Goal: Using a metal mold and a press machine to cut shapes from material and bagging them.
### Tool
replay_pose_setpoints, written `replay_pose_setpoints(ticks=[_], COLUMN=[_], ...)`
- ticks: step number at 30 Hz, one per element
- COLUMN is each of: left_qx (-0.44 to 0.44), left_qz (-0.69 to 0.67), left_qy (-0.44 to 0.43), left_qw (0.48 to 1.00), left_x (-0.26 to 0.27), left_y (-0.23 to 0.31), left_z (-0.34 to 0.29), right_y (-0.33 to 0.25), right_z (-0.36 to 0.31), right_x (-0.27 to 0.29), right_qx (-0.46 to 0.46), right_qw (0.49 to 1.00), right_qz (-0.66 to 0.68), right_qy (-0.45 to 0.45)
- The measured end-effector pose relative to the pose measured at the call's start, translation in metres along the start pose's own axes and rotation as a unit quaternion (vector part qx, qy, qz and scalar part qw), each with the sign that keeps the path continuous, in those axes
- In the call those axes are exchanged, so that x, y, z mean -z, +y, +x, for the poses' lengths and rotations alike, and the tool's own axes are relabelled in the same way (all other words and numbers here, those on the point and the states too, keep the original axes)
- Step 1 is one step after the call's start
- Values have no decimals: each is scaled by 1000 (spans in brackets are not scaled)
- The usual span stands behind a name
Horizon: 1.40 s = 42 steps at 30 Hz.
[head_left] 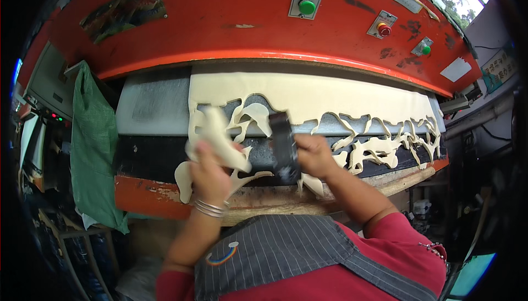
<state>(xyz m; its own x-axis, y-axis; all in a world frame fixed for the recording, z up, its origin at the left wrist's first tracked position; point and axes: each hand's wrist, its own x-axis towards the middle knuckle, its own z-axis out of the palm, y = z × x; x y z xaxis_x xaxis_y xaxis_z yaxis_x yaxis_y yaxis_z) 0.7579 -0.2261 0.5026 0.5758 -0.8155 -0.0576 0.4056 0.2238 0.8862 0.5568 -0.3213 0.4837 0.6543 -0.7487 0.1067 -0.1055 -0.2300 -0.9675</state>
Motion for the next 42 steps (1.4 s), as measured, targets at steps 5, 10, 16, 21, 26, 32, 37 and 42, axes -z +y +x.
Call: replay_pose_setpoints(ticks=[5, 10, 16, 21, 26, 32, 37, 42], left_qx=[46, 156, -39, 16, -31, -291, -30, 44], left_qz=[250, 579, 772, 814, 798, 598, 500, 727], left_qy=[-160, -338, -282, -297, -274, -189, -203, -97], left_qw=[954, 725, 568, 499, 536, 722, 841, 679], left_x=[1, -54, -60, -71, -60, -1, 16, 86], left_y=[8, -21, -46, -34, -44, -59, 12, 30], left_z=[85, 136, 134, 135, 128, 101, 55, 37], right_y=[12, 54, 69, 77, 89, 72, 68, 63], right_z=[66, 132, 79, 61, 58, 57, 56, 59], right_x=[98, 112, 98, 56, 47, 39, 38, 35], right_qx=[9, -34, 8, -26, 59, -6, -48, -77], right_qw=[965, 884, 947, 896, 860, 877, 859, 850], right_qz=[-258, -430, -317, -416, -450, -436, -475, -494], right_qy=[-34, -183, 59, 149, 233, 199, 185, 163])
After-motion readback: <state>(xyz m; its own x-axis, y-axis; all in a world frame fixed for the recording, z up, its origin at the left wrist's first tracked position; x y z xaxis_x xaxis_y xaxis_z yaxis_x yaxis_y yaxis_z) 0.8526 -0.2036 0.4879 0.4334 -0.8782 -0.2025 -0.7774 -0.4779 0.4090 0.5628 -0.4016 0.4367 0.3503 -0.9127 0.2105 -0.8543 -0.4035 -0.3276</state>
